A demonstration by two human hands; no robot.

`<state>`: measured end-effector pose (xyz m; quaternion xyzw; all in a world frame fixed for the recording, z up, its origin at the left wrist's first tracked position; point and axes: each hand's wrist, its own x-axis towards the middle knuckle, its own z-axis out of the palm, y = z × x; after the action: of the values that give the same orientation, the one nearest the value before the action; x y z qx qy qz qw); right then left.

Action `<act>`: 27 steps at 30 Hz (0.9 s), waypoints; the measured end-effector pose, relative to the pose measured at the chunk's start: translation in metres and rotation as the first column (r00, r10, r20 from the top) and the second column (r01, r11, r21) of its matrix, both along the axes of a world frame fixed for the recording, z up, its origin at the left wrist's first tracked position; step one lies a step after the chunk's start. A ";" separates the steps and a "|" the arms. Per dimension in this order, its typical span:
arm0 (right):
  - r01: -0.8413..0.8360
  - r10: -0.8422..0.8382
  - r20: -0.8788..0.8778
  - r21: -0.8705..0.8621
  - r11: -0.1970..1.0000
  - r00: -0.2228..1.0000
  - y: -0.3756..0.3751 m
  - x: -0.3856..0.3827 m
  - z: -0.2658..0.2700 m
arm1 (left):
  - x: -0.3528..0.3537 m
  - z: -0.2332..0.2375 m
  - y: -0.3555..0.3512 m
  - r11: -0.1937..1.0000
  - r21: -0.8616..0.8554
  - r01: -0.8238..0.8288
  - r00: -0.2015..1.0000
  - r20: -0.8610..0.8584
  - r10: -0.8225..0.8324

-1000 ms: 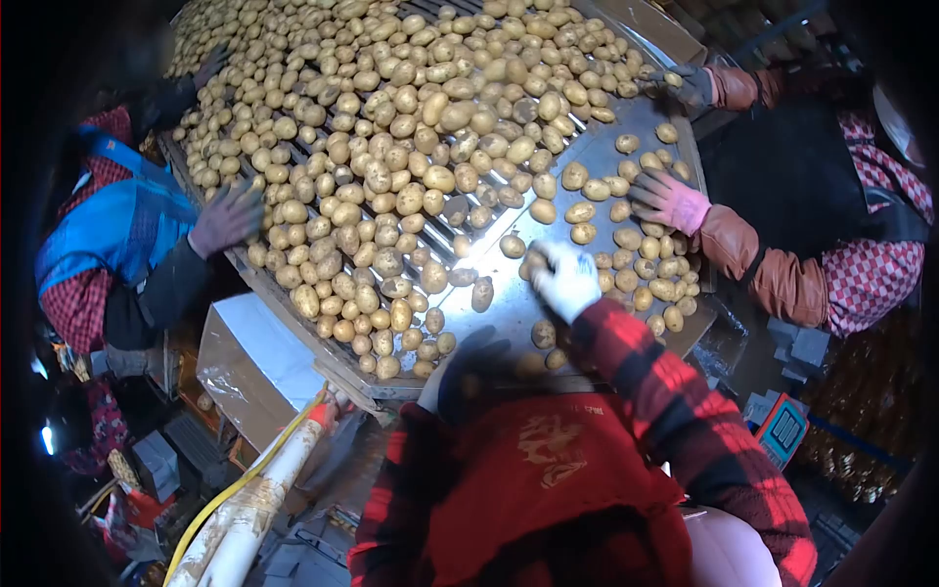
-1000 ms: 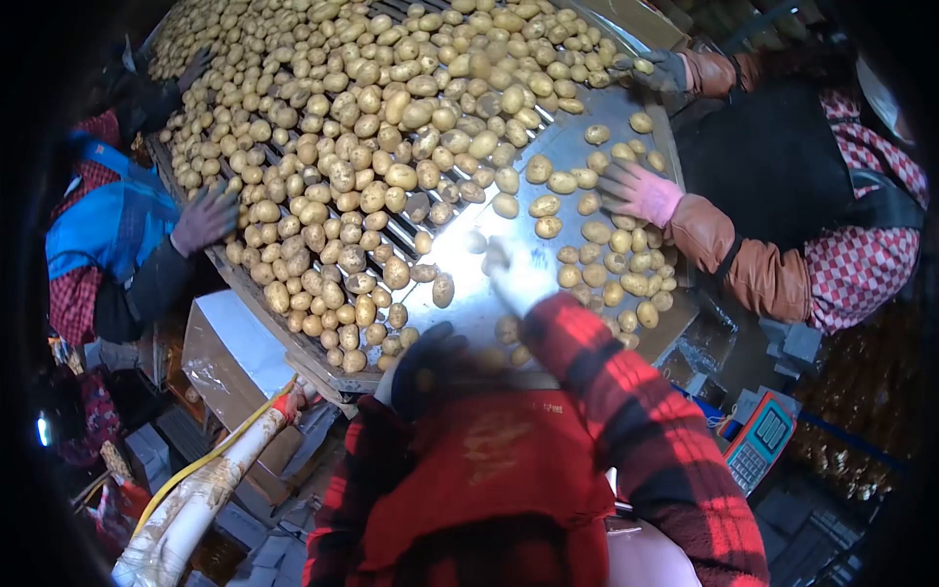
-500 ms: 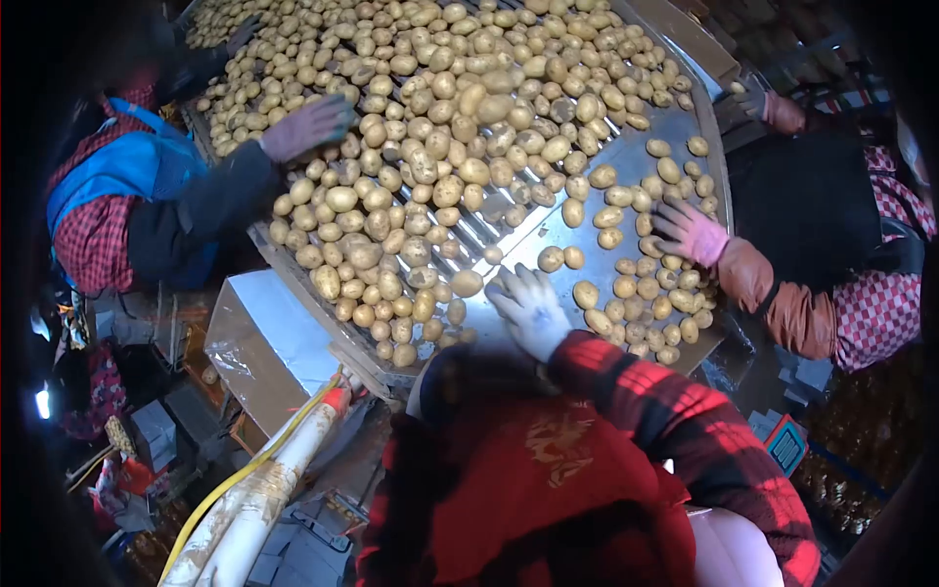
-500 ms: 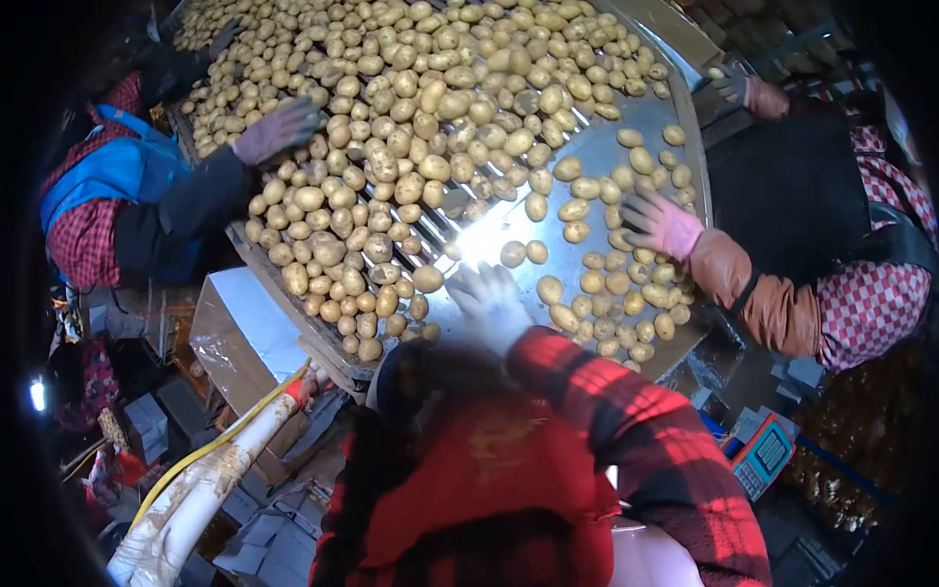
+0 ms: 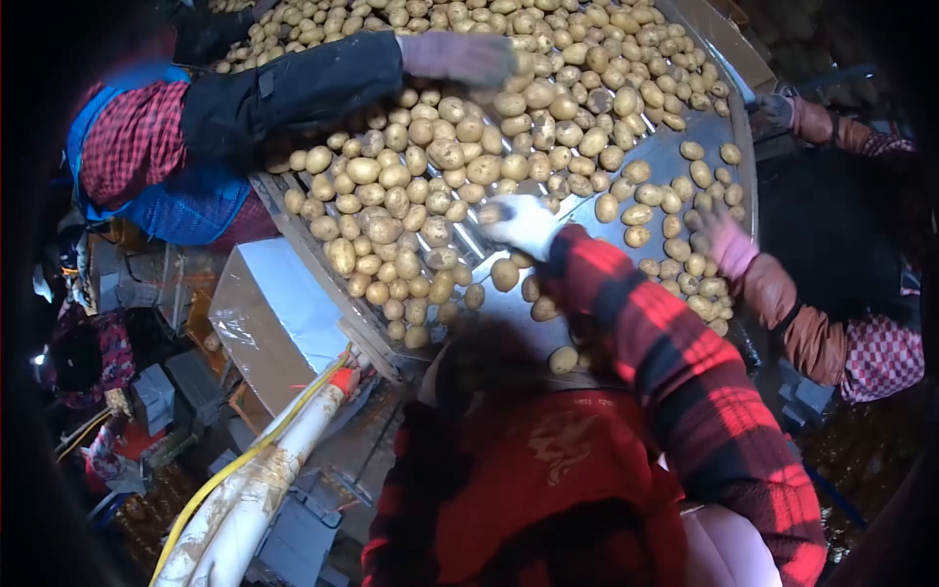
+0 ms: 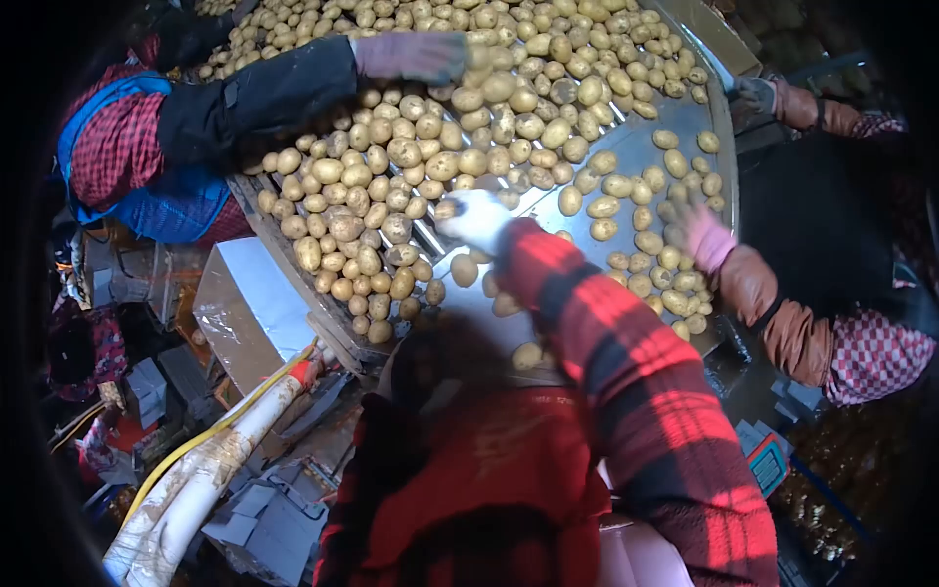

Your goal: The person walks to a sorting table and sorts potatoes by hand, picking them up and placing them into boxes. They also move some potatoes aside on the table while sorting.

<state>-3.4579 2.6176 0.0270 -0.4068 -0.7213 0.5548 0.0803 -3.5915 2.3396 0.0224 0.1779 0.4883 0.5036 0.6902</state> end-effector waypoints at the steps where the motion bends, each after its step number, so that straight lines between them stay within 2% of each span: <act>1: 0.049 -0.120 -0.242 -0.283 0.958 0.963 0.002 0.028 -0.017 | -0.002 -0.014 -0.005 0.998 -0.055 -0.018 0.999 0.039 0.020; 2: 0.056 -0.270 -0.304 -0.564 0.824 0.914 -0.002 0.063 0.004 | -0.003 -0.023 -0.010 0.993 -0.113 -0.032 0.996 0.078 0.041; 3: 0.026 -0.305 -0.388 -0.581 0.813 0.870 -0.009 0.091 0.028 | -0.007 -0.027 -0.011 0.985 -0.167 -0.042 0.977 0.197 0.075; 4: 0.051 -0.418 -0.400 -0.670 0.741 0.815 -0.023 0.119 0.048 | -0.013 -0.029 -0.009 0.975 -0.220 -0.034 0.946 0.308 0.103; 6: 0.158 -0.584 -0.362 -0.739 0.655 0.726 -0.042 0.165 0.072 | -0.013 -0.030 -0.001 0.965 -0.263 -0.009 0.942 0.322 0.096; 7: 0.229 -0.690 -0.334 -0.776 0.588 0.643 -0.054 0.185 0.068 | -0.012 -0.025 0.001 0.966 -0.260 0.003 0.972 0.228 0.059; 8: 0.217 -0.606 -0.336 -0.722 0.657 0.721 -0.061 0.206 0.046 | -0.011 -0.024 -0.001 0.967 -0.256 -0.005 0.976 0.208 0.061; 9: 0.195 -0.515 -0.329 -0.663 0.723 0.791 -0.067 0.201 0.049 | -0.011 -0.023 -0.002 0.968 -0.252 -0.013 0.980 0.188 0.063; 10: 0.310 -0.417 -0.123 -0.491 0.814 0.901 -0.081 0.192 0.052 | -0.011 -0.024 -0.007 0.968 -0.249 -0.043 0.964 0.245 0.106; 11: 0.346 -0.321 0.129 -0.316 0.883 0.938 -0.094 0.163 0.079 | -0.012 -0.024 -0.010 0.966 -0.248 -0.075 0.942 0.299 0.150; 12: 0.288 -0.291 0.209 0.047 0.957 0.934 -0.113 0.146 0.063 | -0.012 -0.023 -0.011 0.977 -0.211 -0.035 0.966 0.243 0.087; 13: 0.161 -0.291 0.292 0.396 0.904 0.911 -0.127 0.133 0.046 | -0.011 -0.023 -0.012 0.984 -0.177 0.007 0.983 0.182 0.026; 14: 0.153 -0.287 0.303 0.398 0.905 0.909 -0.135 0.121 0.043 | -0.012 -0.022 -0.011 0.988 -0.145 0.049 0.993 0.116 -0.032; 16: 0.132 -0.279 0.356 0.384 0.914 0.892 -0.139 0.090 0.051 | -0.013 -0.018 -0.005 0.976 -0.219 0.007 0.960 0.274 0.055; 17: 0.074 -0.247 0.315 0.473 0.878 0.917 -0.139 0.080 0.047 | -0.013 -0.017 -0.005 0.964 -0.265 -0.011 0.931 0.350 0.107; 19: -0.107 -0.153 0.418 0.535 0.838 0.895 -0.136 0.057 0.011 | -0.007 -0.028 -0.012 0.974 -0.213 -0.071 0.944 0.301 0.135; 20: 0.036 -0.262 0.381 0.509 0.860 0.887 -0.133 0.049 -0.032 | -0.004 -0.035 -0.015 0.978 -0.185 -0.098 0.950 0.276 0.148; 22: -0.067 -0.197 0.470 0.488 0.870 0.860 -0.112 0.039 -0.032 | -0.012 -0.046 -0.016 0.994 -0.111 0.006 0.976 0.215 0.019; 23: -0.118 -0.115 0.461 0.445 0.888 0.880 -0.104 0.049 -0.012 | -0.016 -0.047 -0.018 0.995 -0.078 0.062 0.982 0.183 -0.047; 24: -0.005 -0.026 0.286 0.107 0.994 0.958 -0.093 0.068 -0.004 | -0.017 -0.046 -0.017 0.992 0.015 0.124 0.992 -0.022 -0.124; 25: 0.030 -0.009 0.083 -0.256 0.966 0.997 -0.080 0.091 0.004 | -0.015 -0.044 -0.017 0.975 0.100 0.196 0.959 -0.226 -0.170; 26: 0.123 -0.188 -0.080 -0.505 0.854 0.979 -0.081 0.112 0.015 | -0.011 -0.041 -0.020 0.947 0.163 0.275 0.888 -0.421 -0.186; 27: 0.144 -0.395 -0.186 -0.729 0.670 0.900 -0.090 0.133 0.024 | -0.009 -0.037 -0.022 0.943 0.208 0.259 0.896 -0.417 -0.154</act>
<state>-3.3246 2.5276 0.0512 -0.4117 -0.3640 0.8266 0.1218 -3.6004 2.3177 -0.0142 0.4151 0.5260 0.4396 0.5981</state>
